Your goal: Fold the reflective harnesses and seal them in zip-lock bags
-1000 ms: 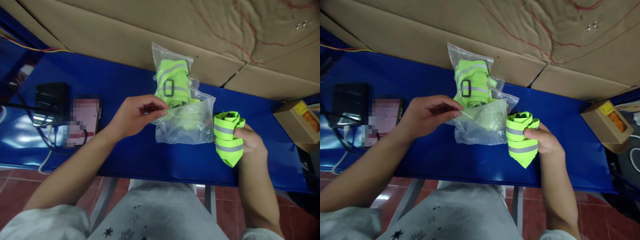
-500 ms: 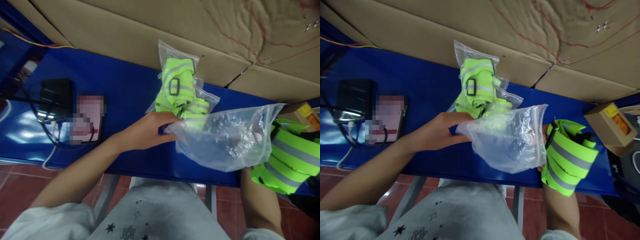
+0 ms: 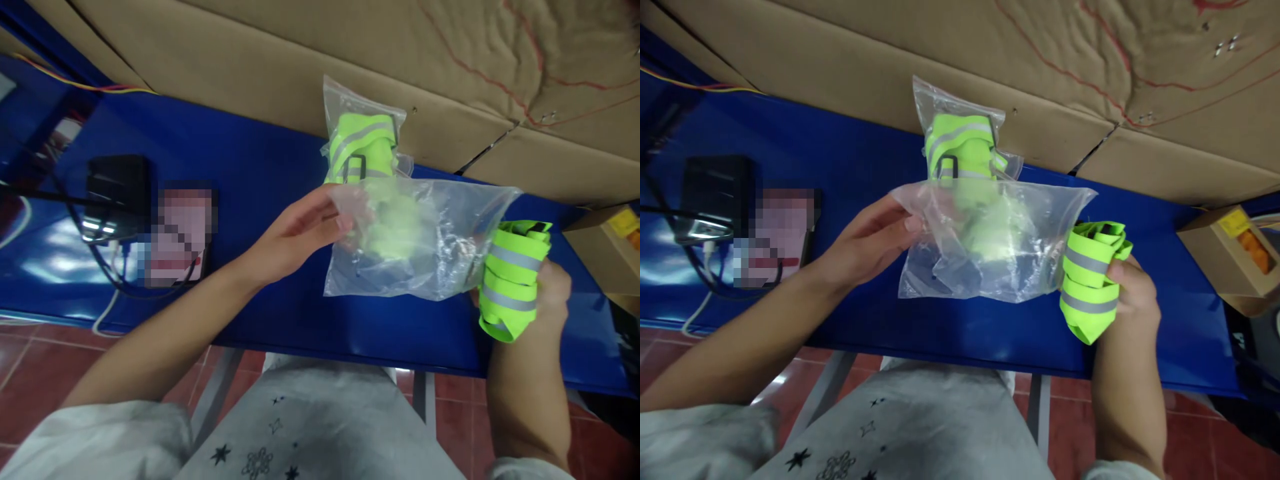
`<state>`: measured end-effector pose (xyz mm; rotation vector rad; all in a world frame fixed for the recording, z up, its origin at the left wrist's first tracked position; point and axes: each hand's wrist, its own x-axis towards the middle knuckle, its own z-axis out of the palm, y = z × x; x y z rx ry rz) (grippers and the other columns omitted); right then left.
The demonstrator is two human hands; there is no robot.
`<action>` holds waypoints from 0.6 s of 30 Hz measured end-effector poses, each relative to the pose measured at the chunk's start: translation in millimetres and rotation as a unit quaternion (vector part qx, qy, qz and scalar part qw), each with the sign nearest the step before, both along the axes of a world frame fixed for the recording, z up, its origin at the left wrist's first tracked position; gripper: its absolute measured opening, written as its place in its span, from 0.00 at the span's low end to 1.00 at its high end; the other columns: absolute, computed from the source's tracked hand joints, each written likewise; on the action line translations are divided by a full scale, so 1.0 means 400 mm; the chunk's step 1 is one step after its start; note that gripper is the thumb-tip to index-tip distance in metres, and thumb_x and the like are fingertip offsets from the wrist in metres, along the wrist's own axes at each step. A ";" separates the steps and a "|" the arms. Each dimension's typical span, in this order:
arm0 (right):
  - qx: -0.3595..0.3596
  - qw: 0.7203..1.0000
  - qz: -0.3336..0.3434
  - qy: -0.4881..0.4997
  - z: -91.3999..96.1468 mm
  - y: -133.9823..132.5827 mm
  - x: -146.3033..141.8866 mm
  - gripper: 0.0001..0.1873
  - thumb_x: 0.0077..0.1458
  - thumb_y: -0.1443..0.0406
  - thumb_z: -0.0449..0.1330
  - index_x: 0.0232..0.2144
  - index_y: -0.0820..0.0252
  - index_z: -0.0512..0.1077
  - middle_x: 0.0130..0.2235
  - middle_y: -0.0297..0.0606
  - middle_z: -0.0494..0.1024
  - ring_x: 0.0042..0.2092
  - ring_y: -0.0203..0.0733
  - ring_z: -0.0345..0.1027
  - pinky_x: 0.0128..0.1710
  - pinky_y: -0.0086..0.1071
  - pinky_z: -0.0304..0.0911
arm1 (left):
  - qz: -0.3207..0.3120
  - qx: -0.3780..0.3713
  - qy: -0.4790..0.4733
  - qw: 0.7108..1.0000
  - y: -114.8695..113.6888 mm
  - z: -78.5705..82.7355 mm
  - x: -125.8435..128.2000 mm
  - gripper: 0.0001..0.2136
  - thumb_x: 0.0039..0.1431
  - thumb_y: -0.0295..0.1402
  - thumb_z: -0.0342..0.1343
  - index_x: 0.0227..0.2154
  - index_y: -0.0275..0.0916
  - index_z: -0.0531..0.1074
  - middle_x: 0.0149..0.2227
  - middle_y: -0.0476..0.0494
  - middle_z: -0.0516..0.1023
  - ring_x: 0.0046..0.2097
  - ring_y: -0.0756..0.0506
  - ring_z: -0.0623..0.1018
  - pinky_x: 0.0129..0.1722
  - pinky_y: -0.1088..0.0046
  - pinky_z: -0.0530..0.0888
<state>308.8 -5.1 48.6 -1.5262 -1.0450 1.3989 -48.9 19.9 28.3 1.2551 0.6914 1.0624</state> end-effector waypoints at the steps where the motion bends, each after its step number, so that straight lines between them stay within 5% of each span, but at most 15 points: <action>1: -0.025 0.999 0.007 0.043 -0.001 0.003 -0.016 0.27 0.29 0.44 0.75 0.28 0.53 0.78 0.21 0.36 0.76 0.18 0.43 0.68 0.17 0.37 0.65 | 0.028 0.004 0.002 1.000 -0.006 0.000 0.007 0.15 0.65 0.43 0.62 0.51 0.46 0.80 0.49 0.46 0.84 0.49 0.44 0.83 0.44 0.70 0.81; 5: -0.070 0.990 0.045 0.114 -0.004 0.013 -0.058 0.23 0.24 0.55 0.80 0.26 0.53 0.79 0.22 0.33 0.78 0.20 0.41 0.70 0.20 0.33 0.69 | 0.135 -0.044 0.010 0.990 -0.019 0.013 0.026 0.18 0.70 0.47 0.54 0.50 0.41 0.80 0.41 0.44 0.84 0.41 0.45 0.84 0.40 0.69 0.82; 8: -0.079 0.984 0.085 0.132 -0.003 0.011 -0.070 0.22 0.26 0.59 0.80 0.28 0.53 0.80 0.23 0.33 0.79 0.20 0.40 0.71 0.20 0.32 0.69 | 0.153 -0.133 0.004 0.979 -0.012 0.011 0.033 0.24 0.70 0.53 0.51 0.53 0.39 0.77 0.31 0.45 0.82 0.27 0.46 0.81 0.26 0.71 0.78; 11: -0.079 0.977 0.131 0.146 -0.002 0.001 -0.076 0.23 0.30 0.62 0.80 0.34 0.52 0.82 0.28 0.35 0.82 0.24 0.42 0.75 0.24 0.33 0.73 | 0.169 -0.129 0.053 0.976 0.004 -0.007 0.026 0.26 0.70 0.56 0.49 0.53 0.39 0.77 0.24 0.47 0.78 0.19 0.49 0.75 0.18 0.73 0.72; 13: -0.071 0.975 0.151 0.149 -0.004 -0.004 -0.077 0.25 0.32 0.61 0.79 0.38 0.53 0.82 0.31 0.37 0.84 0.27 0.45 0.78 0.27 0.34 0.75 | 0.183 -0.068 0.097 0.976 0.015 -0.018 0.013 0.24 0.71 0.54 0.48 0.55 0.42 0.75 0.28 0.47 0.80 0.20 0.50 0.75 0.19 0.72 0.72; 15: -0.061 0.974 0.167 0.140 -0.007 -0.008 -0.078 0.25 0.35 0.61 0.79 0.40 0.53 0.82 0.34 0.39 0.85 0.31 0.47 0.80 0.30 0.34 0.76 | 0.237 0.070 0.147 0.958 0.018 -0.016 -0.003 0.19 0.71 0.49 0.51 0.57 0.46 0.72 0.38 0.46 0.83 0.27 0.49 0.79 0.24 0.71 0.76; 18: -0.054 0.966 0.228 0.110 -0.009 -0.009 -0.087 0.21 0.44 0.62 0.77 0.43 0.54 0.82 0.38 0.39 0.86 0.36 0.45 0.81 0.36 0.32 0.78 | 0.297 0.331 0.289 0.848 -0.003 0.011 -0.017 0.17 0.68 0.39 0.59 0.58 0.48 0.70 0.57 0.42 0.76 0.54 0.41 0.79 0.49 0.60 0.80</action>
